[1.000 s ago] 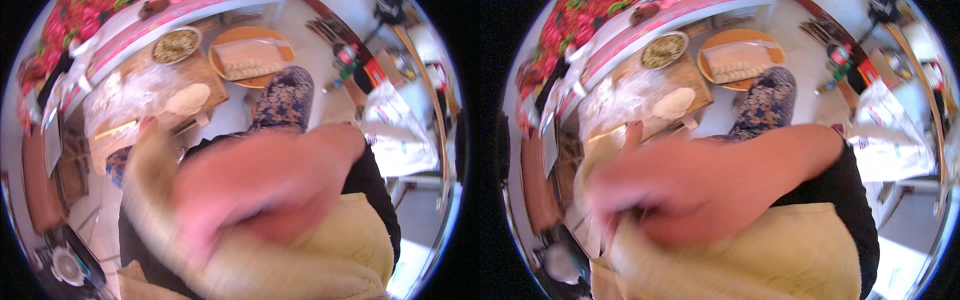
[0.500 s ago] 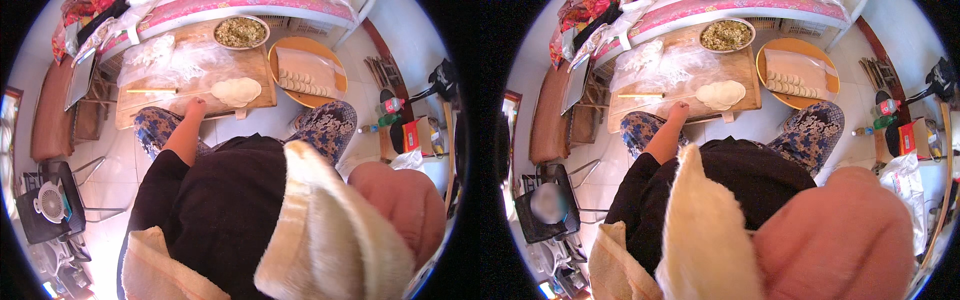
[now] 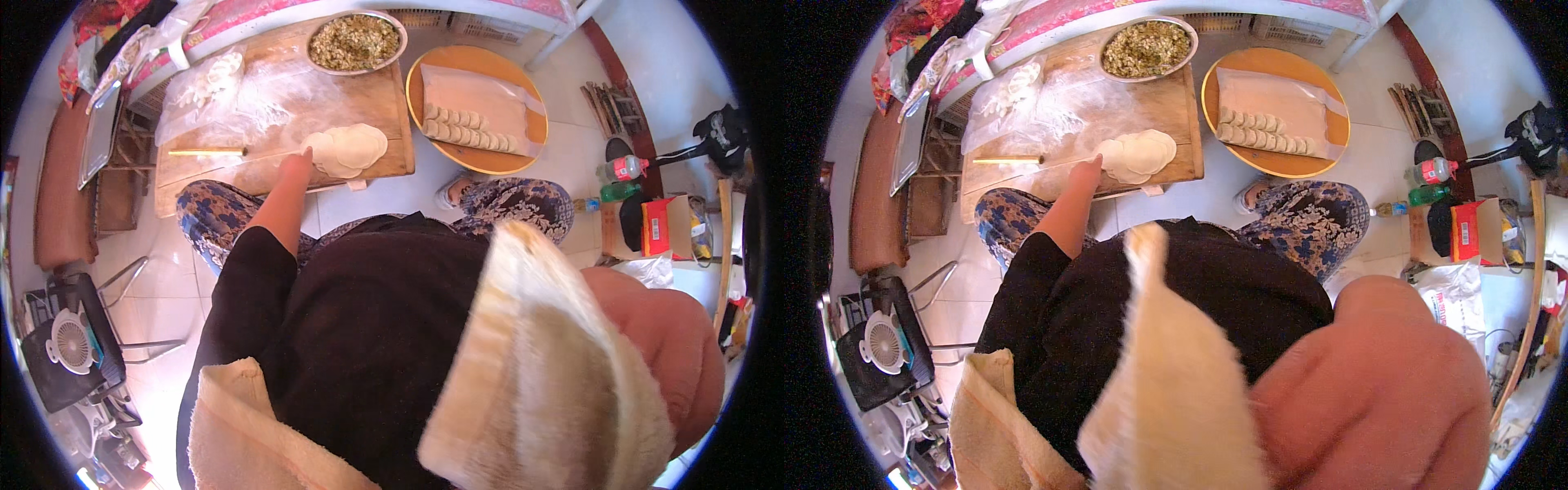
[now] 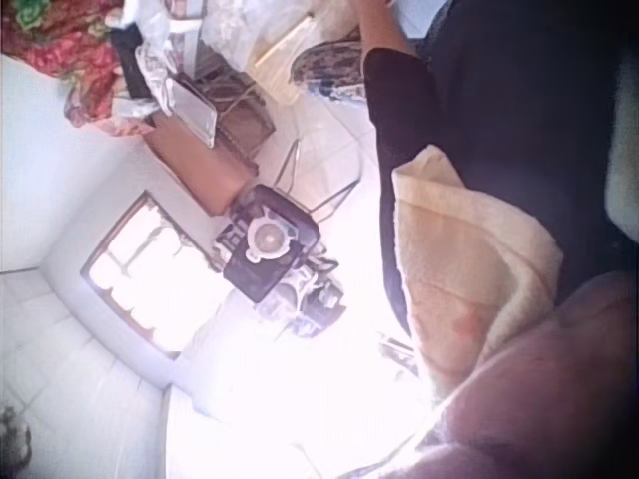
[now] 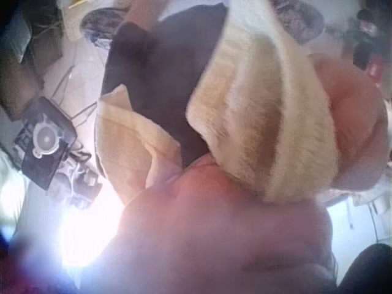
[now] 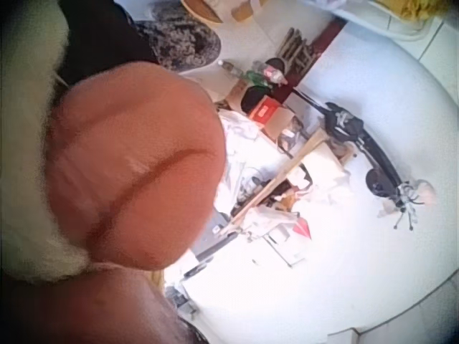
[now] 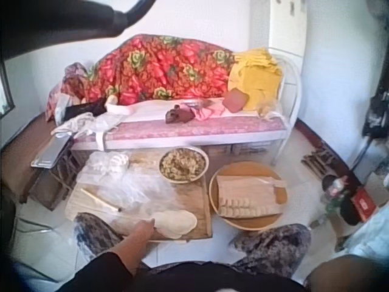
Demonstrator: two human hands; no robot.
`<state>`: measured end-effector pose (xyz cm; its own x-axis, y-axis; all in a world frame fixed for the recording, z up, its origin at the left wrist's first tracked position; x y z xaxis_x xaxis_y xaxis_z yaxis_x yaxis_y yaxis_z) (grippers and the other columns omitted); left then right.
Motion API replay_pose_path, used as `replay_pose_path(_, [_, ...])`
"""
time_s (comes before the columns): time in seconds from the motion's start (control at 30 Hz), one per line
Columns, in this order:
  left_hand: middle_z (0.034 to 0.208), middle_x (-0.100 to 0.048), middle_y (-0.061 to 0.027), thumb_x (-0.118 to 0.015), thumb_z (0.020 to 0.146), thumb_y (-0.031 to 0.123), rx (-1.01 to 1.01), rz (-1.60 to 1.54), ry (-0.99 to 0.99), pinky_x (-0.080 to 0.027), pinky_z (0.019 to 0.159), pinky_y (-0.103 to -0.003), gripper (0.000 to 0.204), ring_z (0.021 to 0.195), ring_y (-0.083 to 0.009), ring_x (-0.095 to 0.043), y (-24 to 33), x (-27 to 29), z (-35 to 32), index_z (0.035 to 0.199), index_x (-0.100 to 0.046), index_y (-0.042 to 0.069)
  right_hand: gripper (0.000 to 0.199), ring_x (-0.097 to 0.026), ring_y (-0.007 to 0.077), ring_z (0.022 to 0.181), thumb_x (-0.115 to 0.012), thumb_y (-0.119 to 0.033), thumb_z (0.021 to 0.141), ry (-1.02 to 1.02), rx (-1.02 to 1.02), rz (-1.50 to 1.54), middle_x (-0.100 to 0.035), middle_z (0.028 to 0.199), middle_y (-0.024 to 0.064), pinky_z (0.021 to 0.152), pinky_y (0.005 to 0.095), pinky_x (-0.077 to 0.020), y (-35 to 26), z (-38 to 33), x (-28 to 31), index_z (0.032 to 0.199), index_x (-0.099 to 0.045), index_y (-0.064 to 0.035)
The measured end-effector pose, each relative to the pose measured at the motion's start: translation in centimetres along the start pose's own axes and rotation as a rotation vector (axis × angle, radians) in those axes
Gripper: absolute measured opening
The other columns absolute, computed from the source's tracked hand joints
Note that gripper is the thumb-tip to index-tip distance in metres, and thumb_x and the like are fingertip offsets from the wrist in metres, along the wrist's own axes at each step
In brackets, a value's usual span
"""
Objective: The person sits on the floor and prepares dumplings by hand. They pick up round dough wrappers, scoop a green filling from a bowl using a spoon, place it in the center of the wrapper, and fold the dough to seal it. The finished dumplings are placed in a row on a yellow tray.
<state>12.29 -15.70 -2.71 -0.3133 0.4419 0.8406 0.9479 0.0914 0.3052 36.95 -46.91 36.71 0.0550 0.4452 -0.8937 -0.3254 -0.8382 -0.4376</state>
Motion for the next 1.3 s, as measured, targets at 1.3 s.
replay_pose_path(1.3, [0.117,-0.059,-0.0151,-0.053,0.090,0.007,-0.033,-1.684,-0.461,-0.052,0.087,-0.042,0.035,0.101,-0.0283,-0.061,3.3,1.7,-0.1,0.124,-0.049,0.002,0.014,-0.065,0.0270,0.076,-0.046,-0.006,0.094,1.473,0.851,0.101,-0.061,0.097,0.0182,0.069,0.0347,-0.0584,-13.9,7.0,51.0,0.105,-0.050,0.0036])
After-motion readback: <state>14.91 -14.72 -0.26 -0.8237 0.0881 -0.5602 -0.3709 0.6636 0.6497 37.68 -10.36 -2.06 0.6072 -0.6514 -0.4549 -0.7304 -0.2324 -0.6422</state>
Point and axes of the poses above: each hand's wrist, its own z-axis towards the middle knuckle, its own x-axis out of the back of the hand, y = z × x, the point moved 2 cm from there along z, towards the middle knuckle
